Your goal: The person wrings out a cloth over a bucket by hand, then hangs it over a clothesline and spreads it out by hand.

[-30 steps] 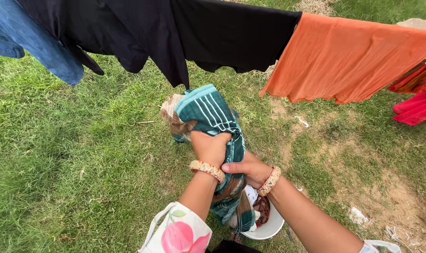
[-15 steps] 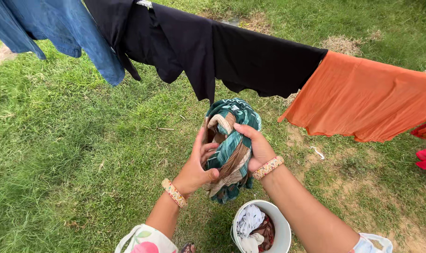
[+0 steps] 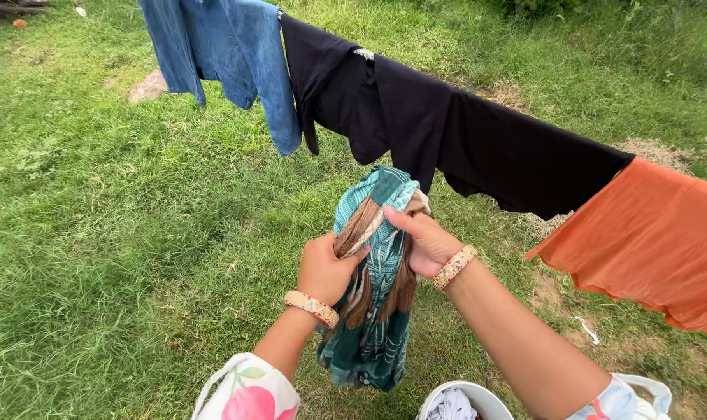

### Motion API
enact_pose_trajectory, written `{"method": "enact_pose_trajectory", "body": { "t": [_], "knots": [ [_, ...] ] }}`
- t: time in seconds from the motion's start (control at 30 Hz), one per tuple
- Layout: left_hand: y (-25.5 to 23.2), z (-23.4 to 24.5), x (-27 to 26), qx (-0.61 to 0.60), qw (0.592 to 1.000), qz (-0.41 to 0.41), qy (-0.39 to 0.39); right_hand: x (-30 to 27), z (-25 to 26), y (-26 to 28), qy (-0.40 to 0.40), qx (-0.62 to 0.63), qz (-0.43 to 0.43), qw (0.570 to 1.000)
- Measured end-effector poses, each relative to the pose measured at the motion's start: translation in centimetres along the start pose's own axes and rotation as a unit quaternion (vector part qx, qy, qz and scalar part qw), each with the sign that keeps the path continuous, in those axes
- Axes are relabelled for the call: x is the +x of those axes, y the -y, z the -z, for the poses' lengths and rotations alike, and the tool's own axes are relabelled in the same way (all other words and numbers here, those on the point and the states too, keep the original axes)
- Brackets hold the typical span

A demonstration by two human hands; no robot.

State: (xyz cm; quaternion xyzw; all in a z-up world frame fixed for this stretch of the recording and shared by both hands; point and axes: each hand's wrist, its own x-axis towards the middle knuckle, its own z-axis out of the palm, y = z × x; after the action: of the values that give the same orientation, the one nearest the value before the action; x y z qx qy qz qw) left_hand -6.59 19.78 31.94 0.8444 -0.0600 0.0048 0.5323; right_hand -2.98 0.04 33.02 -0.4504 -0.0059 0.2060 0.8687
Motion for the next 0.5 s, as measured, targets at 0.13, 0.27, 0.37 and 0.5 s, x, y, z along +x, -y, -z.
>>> {"method": "enact_pose_trajectory", "body": {
  "t": [0.13, 0.27, 0.37, 0.5],
  "knots": [
    [3.5, 3.8, 1.7, -0.168, 0.976, -0.079, -0.113, 1.4, -2.4, -1.9, 0.03, -0.049, -0.006, 0.998],
    [6.7, 10.3, 3.4, -0.365, 0.914, -0.046, -0.174, 3.9, -4.3, -4.4, 0.008, -0.111, -0.016, 0.994],
    [8.2, 15.4, 3.1, -0.464, 0.855, 0.014, -0.23, 6.8, -4.7, -5.6, -0.001, -0.03, -0.037, 0.999],
    [9.7, 22.2, 1.5, -0.514, 0.816, -0.005, -0.265, 10.7, -5.9, -6.5, -0.066, 0.103, -0.049, 0.991]
  ]
}}
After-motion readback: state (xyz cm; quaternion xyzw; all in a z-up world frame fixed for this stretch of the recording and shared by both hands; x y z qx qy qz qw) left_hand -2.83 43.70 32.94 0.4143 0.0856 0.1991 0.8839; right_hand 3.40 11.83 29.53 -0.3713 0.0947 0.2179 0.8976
